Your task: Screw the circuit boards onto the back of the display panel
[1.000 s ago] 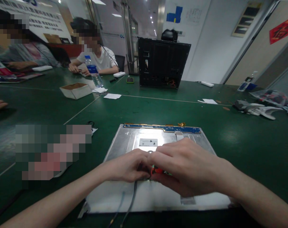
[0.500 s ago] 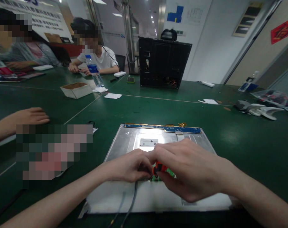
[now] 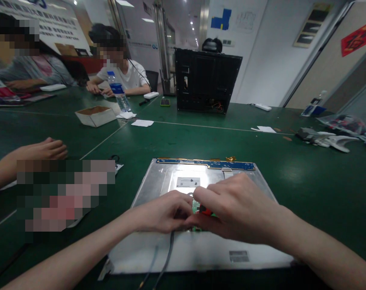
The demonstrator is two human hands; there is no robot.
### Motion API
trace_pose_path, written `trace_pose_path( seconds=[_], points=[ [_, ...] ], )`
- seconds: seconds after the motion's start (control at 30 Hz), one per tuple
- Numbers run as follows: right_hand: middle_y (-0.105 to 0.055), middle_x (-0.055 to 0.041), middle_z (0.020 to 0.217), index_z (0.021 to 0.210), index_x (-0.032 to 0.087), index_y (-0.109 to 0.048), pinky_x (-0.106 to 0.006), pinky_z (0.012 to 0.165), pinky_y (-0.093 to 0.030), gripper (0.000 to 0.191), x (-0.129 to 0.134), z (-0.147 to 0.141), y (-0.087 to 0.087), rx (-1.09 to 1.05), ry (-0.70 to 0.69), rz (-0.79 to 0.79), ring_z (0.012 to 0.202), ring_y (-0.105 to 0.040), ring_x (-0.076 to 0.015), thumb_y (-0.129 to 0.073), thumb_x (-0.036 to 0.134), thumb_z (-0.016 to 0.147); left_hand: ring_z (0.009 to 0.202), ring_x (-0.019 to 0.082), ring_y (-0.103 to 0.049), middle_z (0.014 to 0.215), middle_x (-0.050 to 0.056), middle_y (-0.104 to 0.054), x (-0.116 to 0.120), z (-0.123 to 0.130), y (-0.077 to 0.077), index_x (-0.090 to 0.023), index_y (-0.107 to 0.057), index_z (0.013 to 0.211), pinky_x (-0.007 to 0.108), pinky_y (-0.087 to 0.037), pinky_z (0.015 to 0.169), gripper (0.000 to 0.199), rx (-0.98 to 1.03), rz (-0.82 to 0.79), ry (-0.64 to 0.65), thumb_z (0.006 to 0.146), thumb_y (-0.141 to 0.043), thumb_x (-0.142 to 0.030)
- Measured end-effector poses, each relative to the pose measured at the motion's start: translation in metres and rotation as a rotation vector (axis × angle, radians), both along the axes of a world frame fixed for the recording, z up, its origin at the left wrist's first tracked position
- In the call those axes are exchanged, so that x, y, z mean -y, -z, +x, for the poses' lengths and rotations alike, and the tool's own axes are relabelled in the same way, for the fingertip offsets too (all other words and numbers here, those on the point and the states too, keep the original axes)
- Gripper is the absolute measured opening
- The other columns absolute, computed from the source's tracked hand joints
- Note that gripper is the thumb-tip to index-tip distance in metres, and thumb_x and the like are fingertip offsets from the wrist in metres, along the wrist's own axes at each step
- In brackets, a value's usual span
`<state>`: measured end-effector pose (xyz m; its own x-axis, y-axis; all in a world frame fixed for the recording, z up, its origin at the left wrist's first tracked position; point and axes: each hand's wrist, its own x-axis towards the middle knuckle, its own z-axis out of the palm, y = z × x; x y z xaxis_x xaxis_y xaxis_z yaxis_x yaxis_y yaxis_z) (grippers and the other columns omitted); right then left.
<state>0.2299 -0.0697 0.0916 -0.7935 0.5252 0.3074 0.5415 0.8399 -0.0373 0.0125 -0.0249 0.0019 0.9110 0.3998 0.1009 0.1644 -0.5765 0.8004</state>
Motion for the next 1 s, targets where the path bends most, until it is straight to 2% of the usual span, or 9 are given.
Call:
trace_pose_path(
  seconds=[0.1,0.2,0.37,0.53,0.63,0.7,0.8,0.9,1.0],
  points=[
    [-0.062,0.0024,0.068,0.091,0.019,-0.053,-0.028,0.049,-0.018,0.013,0.0009,-0.0009,-0.0011,-0.007,-0.045,-0.035,0.053,-0.044,-0.0115,-0.049,0.029,0.098,0.068,0.015,-0.058,0.076,0.002,-0.063,-0.0013,-0.0009,0.0018,-0.013,-0.066,0.079,0.022,-0.043,0.057,0.009,0.007,0.034,0.004,0.078,-0.06,-0.006],
    [-0.063,0.0011,0.076,0.095,0.018,-0.053,-0.027,0.051,-0.023,0.008,0.0001,0.0013,-0.0045,-0.002,-0.097,-0.097,0.059,-0.046,-0.0114,-0.052,0.026,0.096,0.067,0.015,-0.06,0.078,0.002,-0.065,-0.0016,-0.002,0.0035,-0.014,-0.069,0.086,0.022,-0.044,0.057,0.011,-0.015,0.0,0.008,0.08,-0.061,-0.008],
    [-0.062,0.002,0.081,0.099,0.019,-0.053,-0.026,0.053,-0.026,0.011,-0.0031,0.0064,-0.0077,-0.007,-0.129,-0.174,0.063,-0.046,-0.0113,-0.057,0.021,0.089,0.071,0.016,-0.061,0.08,0.003,-0.067,0.0,-0.003,0.0048,-0.014,-0.069,0.087,0.024,-0.047,0.063,0.007,-0.043,-0.036,-0.019,0.085,-0.062,-0.012],
    [-0.06,0.0035,0.072,0.102,0.022,-0.058,-0.028,0.051,-0.021,0.026,-0.0018,0.0036,-0.0044,0.014,-0.148,-0.089,0.058,-0.044,-0.0116,-0.052,0.047,0.098,0.075,0.018,-0.062,0.086,0.004,-0.067,-0.0008,-0.0014,0.003,-0.015,-0.067,0.084,0.026,-0.048,0.068,0.005,-0.058,0.009,-0.021,0.082,-0.064,-0.012],
    [-0.06,0.0036,0.071,0.103,0.021,-0.056,-0.028,0.05,-0.019,0.015,0.0,0.0006,-0.0023,0.022,-0.124,-0.059,0.056,-0.042,-0.0116,-0.046,0.032,0.101,0.073,0.017,-0.06,0.082,0.003,-0.066,0.0004,-0.0009,0.0014,-0.015,-0.067,0.084,0.026,-0.047,0.066,0.004,-0.054,-0.02,-0.053,0.081,-0.064,-0.014],
    [-0.061,0.0027,0.076,0.104,0.019,-0.052,-0.027,0.05,-0.022,0.01,0.0005,0.0004,-0.003,0.003,-0.145,-0.116,0.059,-0.045,-0.0115,-0.048,0.023,0.097,0.072,0.018,-0.06,0.079,0.003,-0.065,0.0022,-0.0014,0.0008,-0.015,-0.068,0.085,0.026,-0.048,0.066,0.005,-0.05,-0.023,-0.064,0.083,-0.064,-0.016],
    [-0.062,0.0023,0.081,0.103,0.019,-0.049,-0.025,0.052,-0.027,0.015,0.0,0.0032,-0.0069,-0.008,-0.153,-0.223,0.062,-0.046,-0.0111,-0.054,0.021,0.09,0.074,0.018,-0.061,0.081,0.003,-0.067,0.004,-0.0024,0.0007,-0.015,-0.07,0.088,0.026,-0.048,0.067,0.008,-0.051,-0.019,-0.064,0.085,-0.062,-0.015],
    [-0.063,0.0023,0.082,0.103,0.021,-0.049,-0.025,0.052,-0.026,0.017,-0.0011,0.0062,-0.0096,-0.003,-0.13,-0.228,0.062,-0.046,-0.0112,-0.059,0.027,0.091,0.072,0.016,-0.062,0.083,0.003,-0.067,0.0026,-0.0024,0.0003,-0.014,-0.071,0.09,0.024,-0.047,0.063,0.012,-0.061,-0.033,-0.044,0.083,-0.062,-0.011],
    [-0.062,0.0033,0.075,0.101,0.022,-0.052,-0.027,0.052,-0.024,0.028,-0.0014,0.0058,-0.0087,-0.019,-0.092,-0.157,0.06,-0.047,-0.0115,-0.058,0.048,0.096,0.065,0.014,-0.059,0.074,0.0,-0.065,-0.0006,-0.0021,0.0002,-0.014,-0.07,0.088,0.021,-0.044,0.057,0.009,-0.071,-0.05,-0.007,0.081,-0.065,-0.01]
  ],
)
